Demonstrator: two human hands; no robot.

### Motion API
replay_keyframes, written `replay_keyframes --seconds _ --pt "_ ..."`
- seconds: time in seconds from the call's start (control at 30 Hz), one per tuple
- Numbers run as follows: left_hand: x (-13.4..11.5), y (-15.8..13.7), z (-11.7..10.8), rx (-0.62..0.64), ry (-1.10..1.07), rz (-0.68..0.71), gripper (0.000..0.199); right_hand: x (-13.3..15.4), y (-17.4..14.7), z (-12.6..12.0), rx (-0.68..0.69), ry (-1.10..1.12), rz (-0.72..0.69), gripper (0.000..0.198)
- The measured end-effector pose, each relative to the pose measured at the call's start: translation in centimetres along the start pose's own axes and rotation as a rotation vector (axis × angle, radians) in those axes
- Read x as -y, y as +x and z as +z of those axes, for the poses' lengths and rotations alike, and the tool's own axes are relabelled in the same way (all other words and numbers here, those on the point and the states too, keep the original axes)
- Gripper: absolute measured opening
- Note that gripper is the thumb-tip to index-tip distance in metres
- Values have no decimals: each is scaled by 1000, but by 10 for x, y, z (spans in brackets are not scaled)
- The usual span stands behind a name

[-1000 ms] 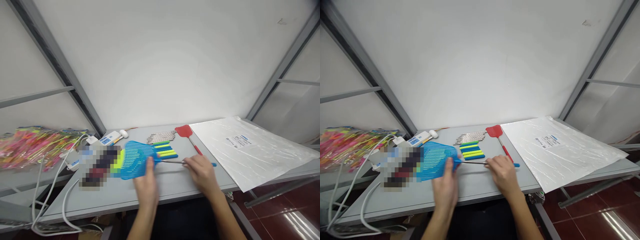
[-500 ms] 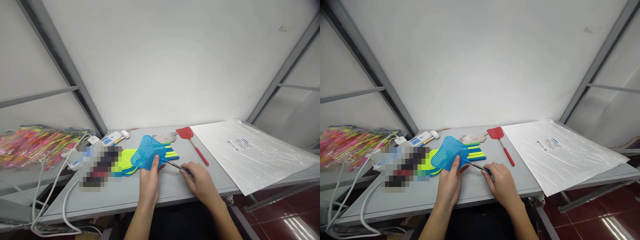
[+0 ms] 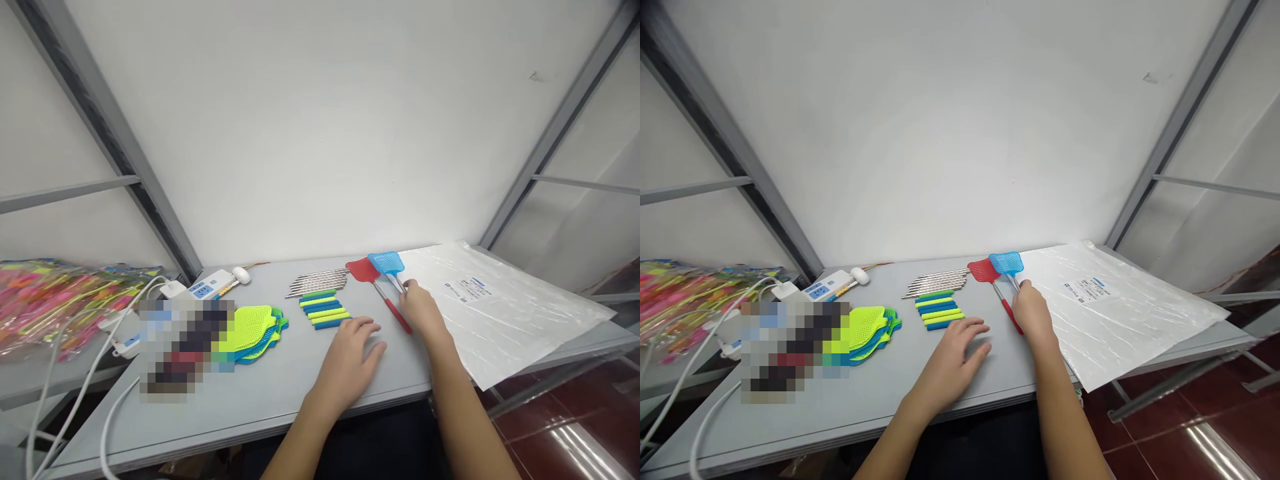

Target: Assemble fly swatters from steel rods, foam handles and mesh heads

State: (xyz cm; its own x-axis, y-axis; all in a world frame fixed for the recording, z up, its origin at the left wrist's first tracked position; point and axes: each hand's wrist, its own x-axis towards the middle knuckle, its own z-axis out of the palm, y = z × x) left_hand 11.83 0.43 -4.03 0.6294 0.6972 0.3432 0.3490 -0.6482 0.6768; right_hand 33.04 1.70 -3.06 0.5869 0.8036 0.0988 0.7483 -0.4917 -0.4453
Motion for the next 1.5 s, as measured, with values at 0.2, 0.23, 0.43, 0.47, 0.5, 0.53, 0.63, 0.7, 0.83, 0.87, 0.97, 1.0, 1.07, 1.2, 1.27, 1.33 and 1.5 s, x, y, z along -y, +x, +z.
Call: replay_keyframes --seconds 0.2,0.23,0.43,0.47,0.5,0.53,0.63,0.7,0.83,0.87,0.97,1.0,1.07,1.2,1.27,1.33,1.5 --pt "-4 30 19 183 514 133 36 6 23 10 41 -47 28 28" --pt "-4 34 21 181 530 134 37 7 25 11 43 -57 26 27" --pt "-3 53 34 160 603 182 45 3 30 13 78 -101 3 25" --pt "-3 55 35 157 609 194 45 1 29 12 80 -102 2 26" --pt "-3 58 37 153 613 203 46 -2 28 11 80 -100 0 27" --pt "-2 60 38 148 617 208 47 -5 26 11 79 -97 -3 28" --pt "0 64 45 125 627 208 55 -16 20 10 73 -74 -20 29" --pt "3 65 52 116 632 207 60 -22 16 10 68 -54 -31 29" --pt "6 64 64 92 642 210 61 -26 9 14 54 -20 -53 27" --pt "6 65 65 84 645 212 60 -26 9 15 51 -14 -60 27" --pt "7 68 66 67 652 219 55 -24 11 17 44 -6 -70 26" --pt "7 69 66 64 654 222 54 -24 12 18 42 -6 -70 26" --pt "7 70 66 60 655 225 53 -23 13 19 37 -8 -69 26" --pt "7 69 65 61 656 228 53 -23 13 21 14 -25 -73 25" --pt "7 65 60 63 658 231 56 -23 11 21 -7 -36 -80 24" --pt "9 59 50 64 664 233 58 -22 9 20 -39 -44 -94 25" --pt "25 28 0 28 712 179 41 -7 0 15 -118 -33 -202 27"
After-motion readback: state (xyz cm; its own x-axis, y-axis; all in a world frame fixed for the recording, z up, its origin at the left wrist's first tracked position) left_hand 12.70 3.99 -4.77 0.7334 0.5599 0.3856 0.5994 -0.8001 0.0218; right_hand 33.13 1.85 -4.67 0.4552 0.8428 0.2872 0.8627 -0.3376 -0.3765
